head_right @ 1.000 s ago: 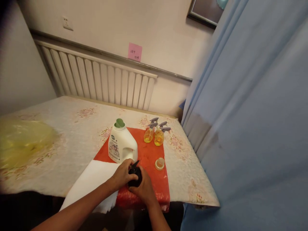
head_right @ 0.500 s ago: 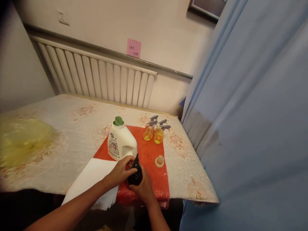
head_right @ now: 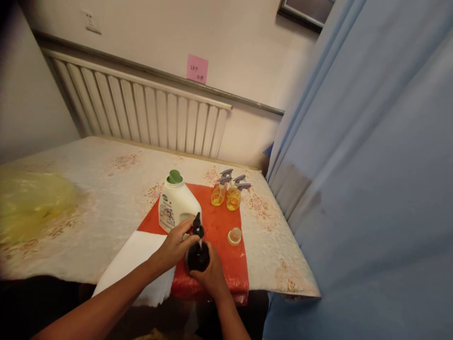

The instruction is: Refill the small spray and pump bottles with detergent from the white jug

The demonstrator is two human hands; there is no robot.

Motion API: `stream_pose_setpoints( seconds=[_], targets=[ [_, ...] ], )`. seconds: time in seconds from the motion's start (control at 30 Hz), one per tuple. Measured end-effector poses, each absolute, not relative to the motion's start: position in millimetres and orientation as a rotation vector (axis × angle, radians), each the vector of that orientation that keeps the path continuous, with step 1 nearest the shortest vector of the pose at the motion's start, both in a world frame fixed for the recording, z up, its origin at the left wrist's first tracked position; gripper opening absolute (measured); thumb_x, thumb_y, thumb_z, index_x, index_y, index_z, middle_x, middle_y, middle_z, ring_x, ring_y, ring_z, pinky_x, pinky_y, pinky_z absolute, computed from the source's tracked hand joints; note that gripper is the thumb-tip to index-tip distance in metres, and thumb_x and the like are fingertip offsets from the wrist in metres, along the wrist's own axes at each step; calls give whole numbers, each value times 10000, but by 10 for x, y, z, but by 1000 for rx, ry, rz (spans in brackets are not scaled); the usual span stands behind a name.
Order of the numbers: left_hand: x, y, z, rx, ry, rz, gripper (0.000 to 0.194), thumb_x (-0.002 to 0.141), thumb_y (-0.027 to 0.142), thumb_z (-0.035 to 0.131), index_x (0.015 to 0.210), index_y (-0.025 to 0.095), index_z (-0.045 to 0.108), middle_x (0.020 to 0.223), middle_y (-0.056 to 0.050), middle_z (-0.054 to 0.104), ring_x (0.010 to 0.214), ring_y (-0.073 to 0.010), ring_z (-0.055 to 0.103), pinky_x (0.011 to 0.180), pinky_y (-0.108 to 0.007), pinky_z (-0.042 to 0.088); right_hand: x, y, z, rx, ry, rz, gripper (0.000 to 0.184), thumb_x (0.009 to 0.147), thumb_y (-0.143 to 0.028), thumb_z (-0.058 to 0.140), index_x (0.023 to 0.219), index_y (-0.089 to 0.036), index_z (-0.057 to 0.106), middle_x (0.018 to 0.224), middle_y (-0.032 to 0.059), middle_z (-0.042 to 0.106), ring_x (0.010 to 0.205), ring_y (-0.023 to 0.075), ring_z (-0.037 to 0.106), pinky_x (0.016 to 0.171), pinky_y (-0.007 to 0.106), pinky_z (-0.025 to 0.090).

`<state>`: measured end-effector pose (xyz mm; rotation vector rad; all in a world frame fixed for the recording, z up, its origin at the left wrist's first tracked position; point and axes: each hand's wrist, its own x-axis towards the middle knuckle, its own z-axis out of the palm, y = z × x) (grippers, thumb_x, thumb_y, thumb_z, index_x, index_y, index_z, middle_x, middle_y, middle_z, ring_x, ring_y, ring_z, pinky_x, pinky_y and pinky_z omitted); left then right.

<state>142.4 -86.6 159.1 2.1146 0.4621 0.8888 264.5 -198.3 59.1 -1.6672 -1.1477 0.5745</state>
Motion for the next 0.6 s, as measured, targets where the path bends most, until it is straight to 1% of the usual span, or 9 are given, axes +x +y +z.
stream_pose_setpoints(
  seconds=[0.13, 0.2, 0.3, 0.37, 0.47, 0.6],
  targets=[
    [1409, -827, 1609, 2212, 382, 708, 43, 786, 192, 526, 809, 186, 562, 796, -13, 559, 762, -184, 514, 722, -301, 404, 2645, -1986, 613, -1649, -1168, 606, 880, 547, -120, 791, 1363, -227, 480, 1291, 69, 623, 1201, 295, 575, 1054, 434, 436],
    [1386, -811, 1657, 2168, 405, 718, 38, 789, 202, 526, 792, 186, 560, 774, -2, 548, 721, -170, 504, 681, -285, 393, 2652, -1989, 601, -1646, -1167, 610, 895, 539, -112, 793, 1368, -224, 473, 1314, 72, 611, 1231, 295, 556, 1081, 434, 412],
    [1326, -789, 1782, 2025, 526, 856, 88, 805, 257, 541, 779, 181, 578, 806, -11, 575, 737, -172, 516, 687, -286, 406, 2671, -1995, 561, -1660, -1151, 614, 939, 520, -102, 795, 1388, -214, 455, 1376, 85, 571, 1302, 297, 501, 1137, 440, 347],
    [1282, -770, 1846, 1919, 580, 902, 124, 796, 292, 571, 807, 177, 615, 847, -22, 616, 768, -181, 544, 720, -296, 426, 2681, -2000, 536, -1671, -1135, 621, 965, 518, -101, 790, 1409, -215, 438, 1409, 91, 547, 1333, 298, 474, 1155, 450, 320],
    [1228, -723, 1854, 1714, 611, 932, 219, 769, 323, 621, 920, 171, 665, 854, -23, 660, 787, -191, 586, 742, -302, 456, 2682, -2006, 505, -1680, -1096, 631, 1011, 511, -94, 782, 1441, -210, 405, 1460, 99, 501, 1376, 297, 426, 1175, 454, 287],
    [1157, -630, 1760, 1352, 657, 996, 346, 714, 360, 725, 991, 156, 682, 874, -33, 687, 764, -181, 614, 703, -283, 497, 2648, -2010, 423, -1697, -999, 625, 1055, 485, -66, 767, 1460, -167, 376, 1461, 126, 499, 1379, 303, 426, 1173, 443, 300]
  ],
)
